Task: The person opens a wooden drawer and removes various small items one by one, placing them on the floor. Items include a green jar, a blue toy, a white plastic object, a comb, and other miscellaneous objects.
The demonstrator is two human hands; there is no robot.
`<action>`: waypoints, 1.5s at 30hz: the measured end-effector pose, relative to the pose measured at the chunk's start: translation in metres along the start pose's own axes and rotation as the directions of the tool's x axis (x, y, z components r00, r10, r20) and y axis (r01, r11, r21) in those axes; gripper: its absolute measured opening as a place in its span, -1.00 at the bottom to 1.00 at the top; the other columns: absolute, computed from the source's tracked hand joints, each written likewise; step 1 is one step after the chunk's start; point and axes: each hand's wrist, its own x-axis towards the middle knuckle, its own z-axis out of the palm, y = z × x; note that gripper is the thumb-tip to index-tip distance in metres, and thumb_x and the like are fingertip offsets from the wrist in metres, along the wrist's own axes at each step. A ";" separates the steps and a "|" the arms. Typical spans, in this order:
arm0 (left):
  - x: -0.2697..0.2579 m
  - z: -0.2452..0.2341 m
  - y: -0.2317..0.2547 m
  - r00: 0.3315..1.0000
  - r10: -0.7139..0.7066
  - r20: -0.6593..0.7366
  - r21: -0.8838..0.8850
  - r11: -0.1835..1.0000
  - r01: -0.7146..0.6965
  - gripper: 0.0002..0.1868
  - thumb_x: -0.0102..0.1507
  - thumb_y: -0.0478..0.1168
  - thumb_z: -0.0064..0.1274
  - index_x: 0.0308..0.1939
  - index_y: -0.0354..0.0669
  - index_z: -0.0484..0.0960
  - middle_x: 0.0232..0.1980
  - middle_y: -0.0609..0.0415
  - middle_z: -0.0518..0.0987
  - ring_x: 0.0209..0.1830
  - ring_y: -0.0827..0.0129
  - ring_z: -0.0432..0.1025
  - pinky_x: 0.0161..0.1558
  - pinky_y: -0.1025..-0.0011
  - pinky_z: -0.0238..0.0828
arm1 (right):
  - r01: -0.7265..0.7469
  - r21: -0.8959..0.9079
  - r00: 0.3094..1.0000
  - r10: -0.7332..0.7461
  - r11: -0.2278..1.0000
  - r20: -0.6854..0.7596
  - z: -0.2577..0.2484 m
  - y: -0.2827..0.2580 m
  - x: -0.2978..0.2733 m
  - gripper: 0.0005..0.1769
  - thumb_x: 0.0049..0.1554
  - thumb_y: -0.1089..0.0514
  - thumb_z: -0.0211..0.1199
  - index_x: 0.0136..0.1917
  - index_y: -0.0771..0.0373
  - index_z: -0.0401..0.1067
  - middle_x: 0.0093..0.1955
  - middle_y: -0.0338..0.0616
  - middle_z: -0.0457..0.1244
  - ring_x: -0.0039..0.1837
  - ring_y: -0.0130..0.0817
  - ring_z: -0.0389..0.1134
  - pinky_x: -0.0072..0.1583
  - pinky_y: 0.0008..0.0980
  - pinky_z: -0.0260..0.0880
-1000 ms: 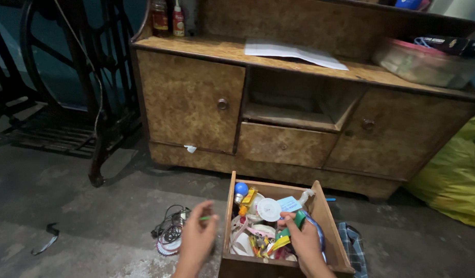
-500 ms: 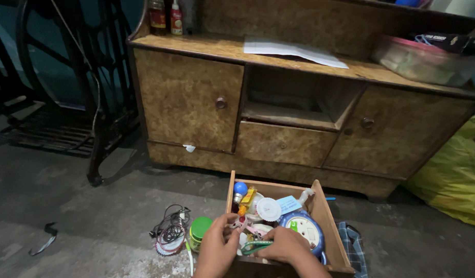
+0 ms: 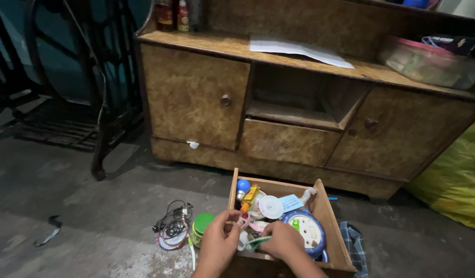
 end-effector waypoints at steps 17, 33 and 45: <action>0.004 0.006 -0.008 0.975 0.076 0.208 -0.446 0.895 0.026 -0.12 0.09 -0.20 0.36 0.43 -0.15 0.26 0.29 -0.06 0.46 0.15 0.38 0.45 0.14 0.38 0.50 | -0.188 0.982 0.956 -0.227 0.023 0.188 -0.059 -0.032 -0.030 -0.74 0.06 0.18 0.22 0.04 0.19 0.48 -0.08 -0.15 0.41 -0.07 -0.29 0.48 -0.07 -0.19 0.56; 0.013 -0.051 0.033 0.985 -0.088 0.149 -0.589 0.792 0.160 -0.48 0.13 -0.29 0.13 0.21 -0.20 0.52 -0.15 0.11 0.62 -0.33 0.52 0.48 -0.38 0.54 0.43 | 0.035 0.983 0.889 -0.455 0.179 0.051 -0.070 -0.114 -0.071 -0.47 0.14 0.01 0.23 0.33 0.23 0.35 0.23 -0.10 0.37 0.19 -0.32 0.45 0.08 -0.17 0.57; 0.037 -0.075 -0.017 0.985 -0.158 -0.065 -0.356 0.926 0.125 -0.52 0.11 -0.26 0.25 0.12 -0.27 0.63 -0.28 0.07 0.61 -0.41 0.53 0.43 -0.37 0.56 0.36 | -0.043 0.972 0.954 -0.278 0.232 0.109 -0.039 -0.093 -0.037 -0.58 0.16 0.23 0.21 0.29 0.27 0.48 0.10 -0.15 0.37 0.06 -0.41 0.40 0.06 -0.36 0.55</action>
